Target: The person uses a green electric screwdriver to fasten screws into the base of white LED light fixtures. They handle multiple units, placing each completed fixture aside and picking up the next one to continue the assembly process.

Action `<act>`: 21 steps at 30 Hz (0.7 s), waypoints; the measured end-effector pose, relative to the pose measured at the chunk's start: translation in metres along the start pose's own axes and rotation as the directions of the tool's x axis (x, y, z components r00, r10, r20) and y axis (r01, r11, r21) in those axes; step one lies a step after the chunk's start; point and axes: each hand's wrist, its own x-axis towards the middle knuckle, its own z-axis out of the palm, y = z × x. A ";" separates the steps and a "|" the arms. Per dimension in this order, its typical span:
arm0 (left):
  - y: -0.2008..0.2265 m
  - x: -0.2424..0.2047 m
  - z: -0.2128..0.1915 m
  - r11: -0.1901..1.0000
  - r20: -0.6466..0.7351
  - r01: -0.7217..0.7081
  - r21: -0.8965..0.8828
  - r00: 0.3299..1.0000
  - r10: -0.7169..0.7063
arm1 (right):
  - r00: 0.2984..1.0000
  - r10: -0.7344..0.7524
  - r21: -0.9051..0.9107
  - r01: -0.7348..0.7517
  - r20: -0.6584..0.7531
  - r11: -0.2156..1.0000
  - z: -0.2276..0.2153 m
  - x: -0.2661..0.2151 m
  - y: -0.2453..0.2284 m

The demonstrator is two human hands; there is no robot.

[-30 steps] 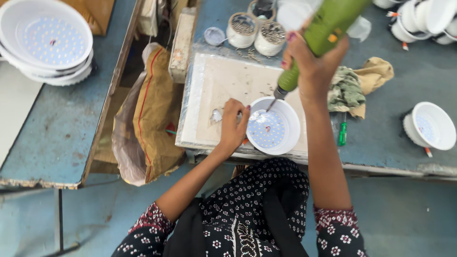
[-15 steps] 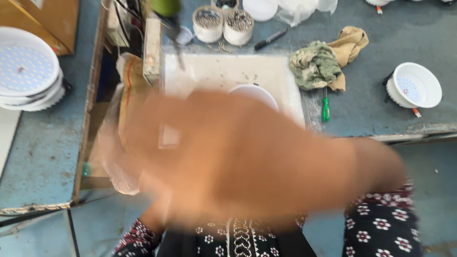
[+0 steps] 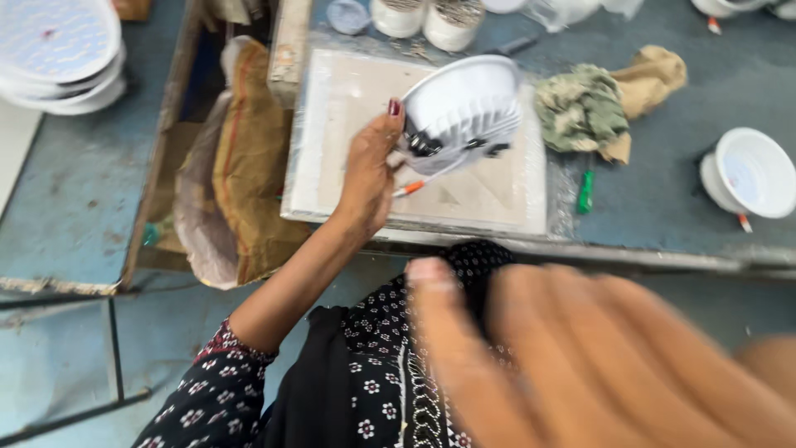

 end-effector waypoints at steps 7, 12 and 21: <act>0.004 -0.006 -0.011 0.845 0.058 0.444 -0.297 0.892 -0.449 | 0.943 0.315 0.195 -0.290 -0.107 0.937 0.040 -0.044 0.019; -0.002 -0.012 -0.008 0.688 0.012 0.620 -0.376 0.746 -0.666 | 0.711 0.702 0.624 -0.567 0.042 0.538 0.172 -0.061 0.060; -0.001 0.027 -0.020 0.862 0.140 0.483 -0.156 0.874 -0.465 | 0.623 0.612 0.861 -0.224 0.487 -0.458 0.325 -0.035 0.092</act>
